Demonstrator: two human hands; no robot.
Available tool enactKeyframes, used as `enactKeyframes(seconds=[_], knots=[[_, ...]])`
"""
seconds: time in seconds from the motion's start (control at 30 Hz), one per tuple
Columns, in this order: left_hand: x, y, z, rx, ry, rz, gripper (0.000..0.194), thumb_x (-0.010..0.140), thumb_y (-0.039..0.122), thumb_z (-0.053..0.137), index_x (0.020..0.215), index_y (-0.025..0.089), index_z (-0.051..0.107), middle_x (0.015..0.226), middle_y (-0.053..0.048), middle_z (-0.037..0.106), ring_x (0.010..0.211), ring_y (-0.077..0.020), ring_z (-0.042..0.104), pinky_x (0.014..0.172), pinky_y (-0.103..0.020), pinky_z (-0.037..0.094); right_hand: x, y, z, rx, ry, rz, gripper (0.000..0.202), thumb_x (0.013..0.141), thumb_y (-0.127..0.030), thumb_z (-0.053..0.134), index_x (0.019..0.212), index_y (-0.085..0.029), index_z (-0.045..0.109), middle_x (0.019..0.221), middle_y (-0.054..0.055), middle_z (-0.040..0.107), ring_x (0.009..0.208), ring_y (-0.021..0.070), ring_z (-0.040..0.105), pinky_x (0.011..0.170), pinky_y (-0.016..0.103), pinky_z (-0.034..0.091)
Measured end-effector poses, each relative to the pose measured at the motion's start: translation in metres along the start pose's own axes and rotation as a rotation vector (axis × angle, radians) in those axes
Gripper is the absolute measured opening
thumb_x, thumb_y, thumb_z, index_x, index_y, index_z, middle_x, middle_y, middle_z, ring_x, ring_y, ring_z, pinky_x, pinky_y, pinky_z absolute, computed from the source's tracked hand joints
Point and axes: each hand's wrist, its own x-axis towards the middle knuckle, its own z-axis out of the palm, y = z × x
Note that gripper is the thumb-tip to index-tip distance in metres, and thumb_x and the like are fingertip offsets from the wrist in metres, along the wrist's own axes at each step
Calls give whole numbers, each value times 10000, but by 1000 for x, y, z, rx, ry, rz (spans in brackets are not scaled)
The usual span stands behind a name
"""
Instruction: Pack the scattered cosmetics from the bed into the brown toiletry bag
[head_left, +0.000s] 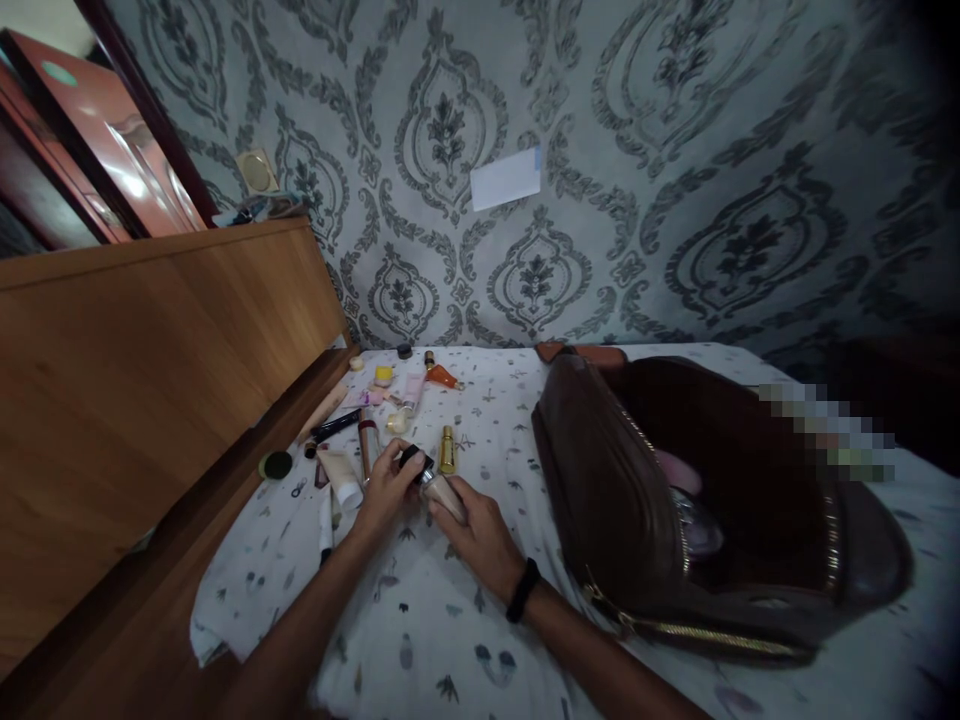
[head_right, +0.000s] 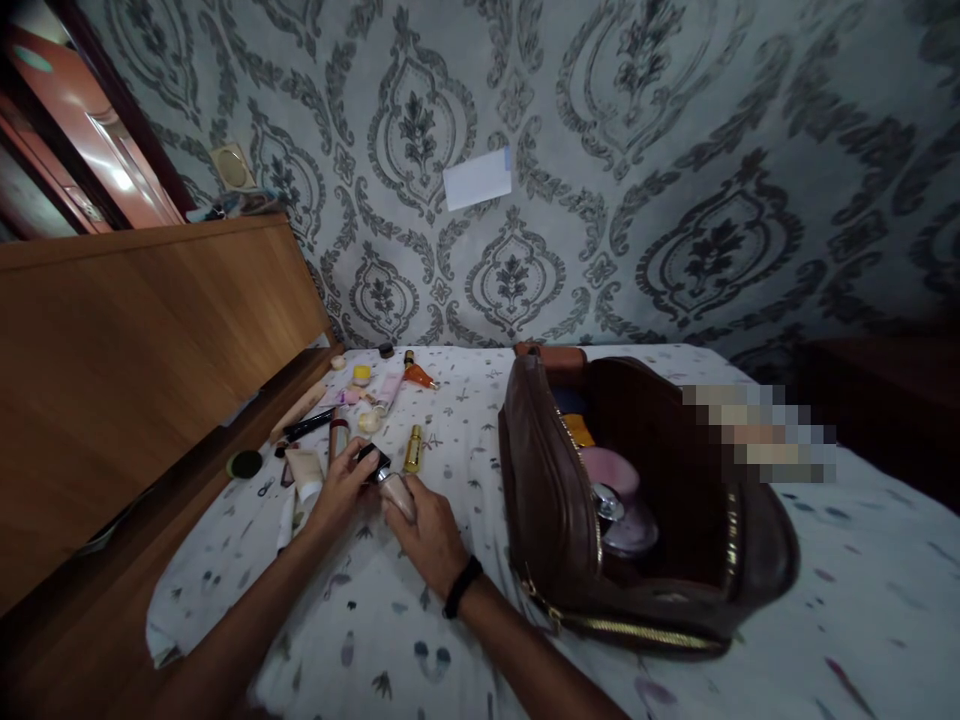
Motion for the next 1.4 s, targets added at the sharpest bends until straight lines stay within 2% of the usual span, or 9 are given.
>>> enactKeyframes(seconds=[0.17, 0.37, 0.57, 0.73, 0.83, 1.1, 1.2, 1.3, 1.4], knots=[[-2, -3, 2, 115, -13, 55, 380, 776, 562, 659, 831, 202, 547, 575, 79, 423, 451, -73, 366, 420, -194, 262, 0, 1, 0, 17, 7, 17, 158, 843, -322, 514, 787, -184, 564, 664, -11, 555, 611, 148, 492, 570, 247, 381], [-11, -6, 16, 153, -30, 138, 331, 849, 522, 582, 791, 204, 511, 708, 37, 467, 670, -126, 445, 618, -218, 384, 1, 5, 2, 39, 22, 43, 129, 823, -304, 512, 753, -197, 535, 646, -12, 549, 604, 152, 493, 572, 254, 376], [-14, -9, 17, 214, -22, 124, 335, 864, 538, 549, 786, 218, 488, 695, 39, 458, 674, -141, 440, 629, -231, 377, 1, 7, 3, 36, 33, 42, 158, 822, -312, 526, 709, -202, 509, 612, -30, 524, 579, 138, 469, 544, 240, 360], [-14, -4, 14, 226, -11, 161, 424, 871, 632, 483, 824, 214, 537, 726, 19, 492, 709, -155, 467, 651, -246, 402, 1, 2, 2, 119, 15, 42, 165, 832, -335, 523, 750, -192, 531, 652, -25, 521, 610, 136, 460, 567, 239, 372], [-14, -4, 12, 123, -2, 98, 529, 867, 704, 401, 913, 209, 583, 716, 13, 504, 655, -148, 469, 578, -243, 398, 0, 0, 0, 232, -14, 75, 245, 864, -422, 523, 781, -192, 530, 621, -37, 483, 565, 125, 439, 526, 236, 359], [-11, -7, 8, -35, -149, -1, 402, 811, 585, 626, 848, 192, 543, 570, 73, 422, 466, -66, 376, 425, -172, 297, 0, -2, -3, 469, -95, 154, 348, 850, -533, 544, 805, -189, 545, 586, -47, 485, 451, 90, 396, 428, 221, 311], [-13, -8, 9, -47, -108, -22, 424, 777, 590, 662, 865, 186, 568, 536, 83, 415, 439, -56, 362, 405, -157, 287, -1, -1, -2, 501, -105, 162, 335, 849, -527, 540, 822, -193, 534, 580, -54, 485, 430, 85, 382, 421, 221, 304], [-16, -10, 8, -114, -57, -85, 454, 706, 549, 747, 940, 181, 621, 624, 50, 544, 510, -73, 484, 469, -156, 389, -3, -1, 1, 462, -74, 140, 285, 856, -483, 522, 840, -199, 519, 599, -56, 473, 474, 95, 395, 443, 219, 322], [-16, -11, 6, -157, -63, -138, 532, 577, 484, 848, 963, 171, 657, 843, -32, 688, 783, -183, 651, 631, -213, 511, -5, -3, 0, 353, 4, 95, 187, 814, -377, 562, 841, -202, 500, 666, -51, 478, 577, 107, 426, 508, 213, 348]])
